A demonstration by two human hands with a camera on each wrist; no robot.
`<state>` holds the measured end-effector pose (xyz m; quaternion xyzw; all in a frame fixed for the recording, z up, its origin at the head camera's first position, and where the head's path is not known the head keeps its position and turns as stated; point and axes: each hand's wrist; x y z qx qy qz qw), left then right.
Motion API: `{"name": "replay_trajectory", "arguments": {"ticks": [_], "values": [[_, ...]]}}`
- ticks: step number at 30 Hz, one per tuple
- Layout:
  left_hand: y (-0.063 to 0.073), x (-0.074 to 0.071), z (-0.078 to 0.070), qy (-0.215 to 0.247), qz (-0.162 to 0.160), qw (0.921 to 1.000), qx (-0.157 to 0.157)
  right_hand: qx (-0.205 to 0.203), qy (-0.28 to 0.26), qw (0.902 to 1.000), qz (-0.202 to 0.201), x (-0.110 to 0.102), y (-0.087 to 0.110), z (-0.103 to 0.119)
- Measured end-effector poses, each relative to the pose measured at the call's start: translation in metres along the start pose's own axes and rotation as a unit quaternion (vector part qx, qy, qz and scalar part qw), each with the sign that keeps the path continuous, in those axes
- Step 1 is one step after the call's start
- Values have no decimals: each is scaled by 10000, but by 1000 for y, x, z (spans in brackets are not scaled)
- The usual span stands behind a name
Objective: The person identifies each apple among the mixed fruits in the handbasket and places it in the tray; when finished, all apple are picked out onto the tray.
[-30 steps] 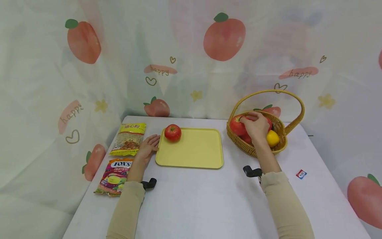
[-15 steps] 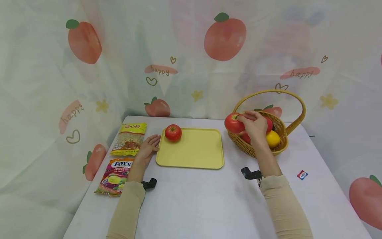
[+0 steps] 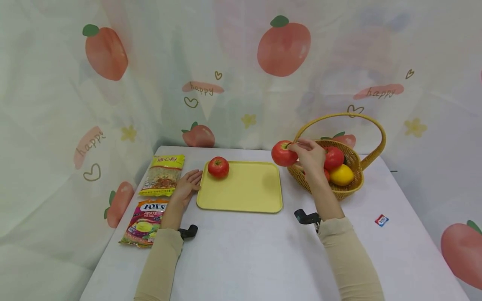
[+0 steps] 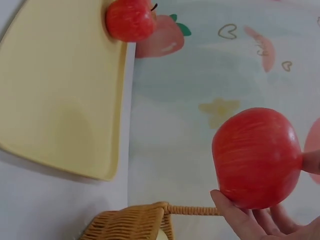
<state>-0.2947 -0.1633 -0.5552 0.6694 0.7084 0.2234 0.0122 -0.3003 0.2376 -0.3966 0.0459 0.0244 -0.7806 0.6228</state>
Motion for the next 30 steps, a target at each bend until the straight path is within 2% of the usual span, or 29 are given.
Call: {"name": "replay_trajectory", "arguments": {"ticks": [10, 14, 18, 25, 30], "values": [[1, -3, 4, 94, -21, 9999, -29, 120, -351, 9992, 128, 22, -3, -11], [-2, -3, 2, 113, 79, 9999, 29, 179, -452, 9987, 175, 32, -7, -11], [-5, -2, 0, 186, 26, 9998, 89, 209, -601, 9976, 265, 44, -12, -9], [-2, -3, 2, 93, -17, 9999, -72, 196, -485, 9979, 386, 60, -15, -17], [-2, -1, 1, 116, -48, 9999, -63, 257, -565, 9974, 379, 71, -19, -25]]}}
Point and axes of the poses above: each hand's wrist, its own y-axis away from the middle knuckle, its own x-axis out of the palm, z = x × y, and after that the axes turned 5 degrees about -x, right-handed
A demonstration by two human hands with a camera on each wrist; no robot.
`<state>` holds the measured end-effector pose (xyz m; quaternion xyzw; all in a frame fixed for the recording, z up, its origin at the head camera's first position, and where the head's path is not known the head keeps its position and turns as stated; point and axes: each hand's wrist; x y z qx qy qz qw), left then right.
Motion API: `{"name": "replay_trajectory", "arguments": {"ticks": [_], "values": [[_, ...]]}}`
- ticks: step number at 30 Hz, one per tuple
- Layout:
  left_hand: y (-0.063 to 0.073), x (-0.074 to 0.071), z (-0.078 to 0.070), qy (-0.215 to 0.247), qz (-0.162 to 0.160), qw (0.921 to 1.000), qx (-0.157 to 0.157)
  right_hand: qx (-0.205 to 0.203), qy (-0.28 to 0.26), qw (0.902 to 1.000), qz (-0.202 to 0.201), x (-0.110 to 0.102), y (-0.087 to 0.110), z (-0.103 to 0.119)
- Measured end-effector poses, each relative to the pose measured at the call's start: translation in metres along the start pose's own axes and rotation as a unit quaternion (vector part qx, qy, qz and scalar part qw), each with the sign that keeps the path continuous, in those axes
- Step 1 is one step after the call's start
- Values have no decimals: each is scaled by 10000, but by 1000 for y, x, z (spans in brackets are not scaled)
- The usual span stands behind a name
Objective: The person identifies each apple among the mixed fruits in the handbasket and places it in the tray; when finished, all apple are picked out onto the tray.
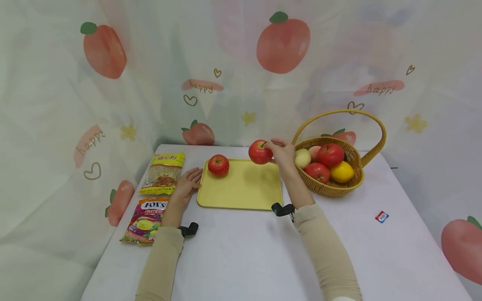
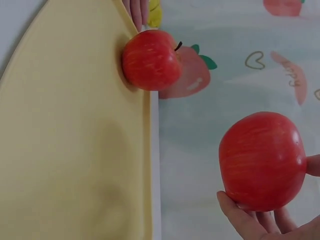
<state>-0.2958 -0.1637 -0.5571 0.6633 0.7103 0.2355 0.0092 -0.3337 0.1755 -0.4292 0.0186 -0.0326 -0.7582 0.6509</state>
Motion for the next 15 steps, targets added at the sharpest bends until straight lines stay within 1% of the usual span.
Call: {"name": "replay_trajectory", "arguments": {"ticks": [8, 15], "values": [[-1, -1, 1, 102, 117, 9998, 107, -45, 18, 9999, 103, 16, -7, -13], [2, 1, -2, 5, -9, 10000, -12, 166, 180, 9996, 149, 28, -13, -27]]}}
Point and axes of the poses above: each hand's wrist, its own y-axis away from the middle knuckle, its own x-axis out of the palm, z = x × y, and after that the axes turned 5 degrees about -x, right-handed
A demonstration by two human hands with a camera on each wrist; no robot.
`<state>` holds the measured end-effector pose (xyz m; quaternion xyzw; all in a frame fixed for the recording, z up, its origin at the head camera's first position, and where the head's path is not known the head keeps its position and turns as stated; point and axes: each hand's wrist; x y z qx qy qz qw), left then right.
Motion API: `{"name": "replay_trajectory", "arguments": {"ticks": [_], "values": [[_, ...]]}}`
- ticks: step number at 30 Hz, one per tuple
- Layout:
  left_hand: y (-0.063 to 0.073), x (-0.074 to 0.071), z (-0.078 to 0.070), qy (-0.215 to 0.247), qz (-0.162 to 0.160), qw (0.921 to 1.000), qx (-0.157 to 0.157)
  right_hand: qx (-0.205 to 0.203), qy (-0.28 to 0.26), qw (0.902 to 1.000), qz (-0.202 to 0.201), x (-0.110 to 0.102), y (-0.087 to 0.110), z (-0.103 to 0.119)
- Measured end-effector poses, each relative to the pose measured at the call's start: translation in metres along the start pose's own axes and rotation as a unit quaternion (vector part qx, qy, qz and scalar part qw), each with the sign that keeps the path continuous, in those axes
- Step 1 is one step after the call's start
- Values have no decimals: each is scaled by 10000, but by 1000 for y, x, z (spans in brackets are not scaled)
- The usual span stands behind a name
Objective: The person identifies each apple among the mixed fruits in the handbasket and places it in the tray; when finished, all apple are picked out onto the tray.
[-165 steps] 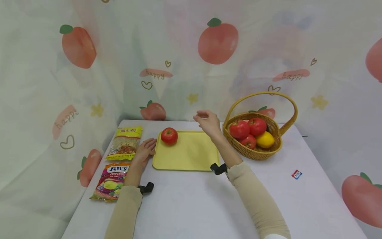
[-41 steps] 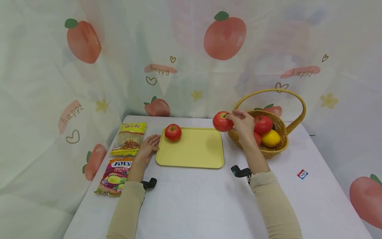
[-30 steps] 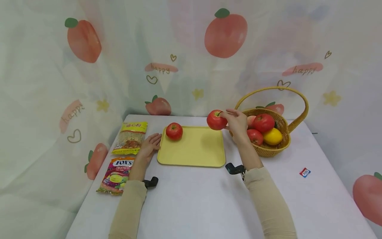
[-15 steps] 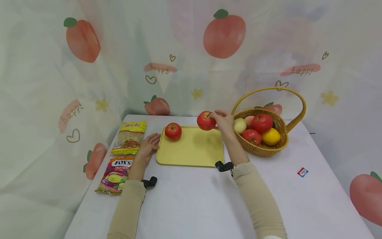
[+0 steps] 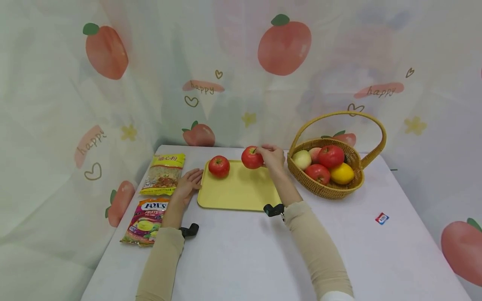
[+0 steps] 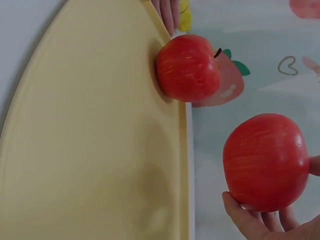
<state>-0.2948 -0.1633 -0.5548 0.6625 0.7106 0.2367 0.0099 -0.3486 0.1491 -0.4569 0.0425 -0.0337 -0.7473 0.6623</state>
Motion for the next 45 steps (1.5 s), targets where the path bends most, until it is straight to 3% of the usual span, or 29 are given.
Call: {"name": "replay_trajectory", "arguments": {"ticks": [21, 28, 37, 45], "values": [[-1, 1, 3, 74, 33, 10000, -24, 412, 508, 9976, -211, 18, -10, -37], [0, 2, 3, -7, 11, 10000, -20, 472, 1038, 9931, -291, 23, -9, -44], [-1, 2, 3, -17, 58, 10000, 53, 475, 1505, 9873, -155, 21, -8, -45], [-2, -2, 2, -23, 45, 10000, 67, 191, 1420, 9896, 93, 11, -5, -36]]}}
Point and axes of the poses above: each hand's wrist, its own y-axis away from the middle knuckle, its own x-axis out of the palm, z = x × y, and after that the axes turned 5 degrees about -x, right-handed
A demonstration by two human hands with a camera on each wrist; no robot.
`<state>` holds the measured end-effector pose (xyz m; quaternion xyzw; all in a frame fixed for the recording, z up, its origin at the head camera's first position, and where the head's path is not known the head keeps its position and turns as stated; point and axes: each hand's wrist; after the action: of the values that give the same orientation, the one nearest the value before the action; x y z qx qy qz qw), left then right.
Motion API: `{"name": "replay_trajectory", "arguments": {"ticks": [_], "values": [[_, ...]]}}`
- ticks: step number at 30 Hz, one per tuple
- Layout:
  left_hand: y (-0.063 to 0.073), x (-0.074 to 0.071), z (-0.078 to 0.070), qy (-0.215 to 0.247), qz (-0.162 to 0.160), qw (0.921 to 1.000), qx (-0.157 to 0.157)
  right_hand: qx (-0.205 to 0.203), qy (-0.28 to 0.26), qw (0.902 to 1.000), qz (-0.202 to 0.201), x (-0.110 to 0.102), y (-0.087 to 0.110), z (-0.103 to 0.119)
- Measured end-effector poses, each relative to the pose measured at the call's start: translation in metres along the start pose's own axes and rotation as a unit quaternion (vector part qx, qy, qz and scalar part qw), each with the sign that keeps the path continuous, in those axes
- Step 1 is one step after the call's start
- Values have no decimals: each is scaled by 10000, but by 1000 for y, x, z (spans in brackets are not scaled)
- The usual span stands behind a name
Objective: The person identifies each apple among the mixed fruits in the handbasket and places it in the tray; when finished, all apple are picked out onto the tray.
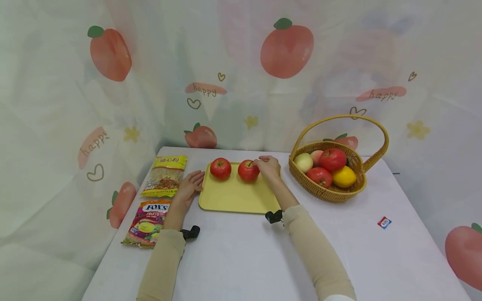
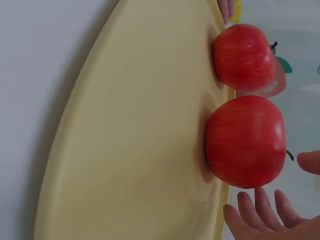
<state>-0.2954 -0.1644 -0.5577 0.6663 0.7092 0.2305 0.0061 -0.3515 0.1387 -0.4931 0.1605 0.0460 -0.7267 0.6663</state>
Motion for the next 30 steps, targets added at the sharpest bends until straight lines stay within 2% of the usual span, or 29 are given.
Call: {"name": "replay_trajectory", "arguments": {"ticks": [5, 9, 13, 19, 30], "values": [[1, 1, 0, 59, 19, 10000, 15, -439, -88, 9990, 69, -18, 10, 9], [2, 1, -2, 46, -20, 10000, -47, -653, -298, 9973, 175, -34, 19, 21], [2, 0, -3, 69, -32, 9999, -76, -812, -397, 9959, 96, -49, 26, 34], [3, -1, -3, 42, -39, 10000, -47, -917, -264, 9954, -63, -67, 38, 47], [1, 2, 0, 41, 16, 10000, 5, -1108, -48, 9937, -140, -105, 50, 57]]}}
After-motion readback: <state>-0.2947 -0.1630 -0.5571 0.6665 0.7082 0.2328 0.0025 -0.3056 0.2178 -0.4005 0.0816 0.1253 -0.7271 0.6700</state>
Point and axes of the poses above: each hand's wrist, its own y-axis away from the middle knuckle, its own x-axis out of the palm, z = x × y, and after that the axes turned 5 degrees about -x, right-handed
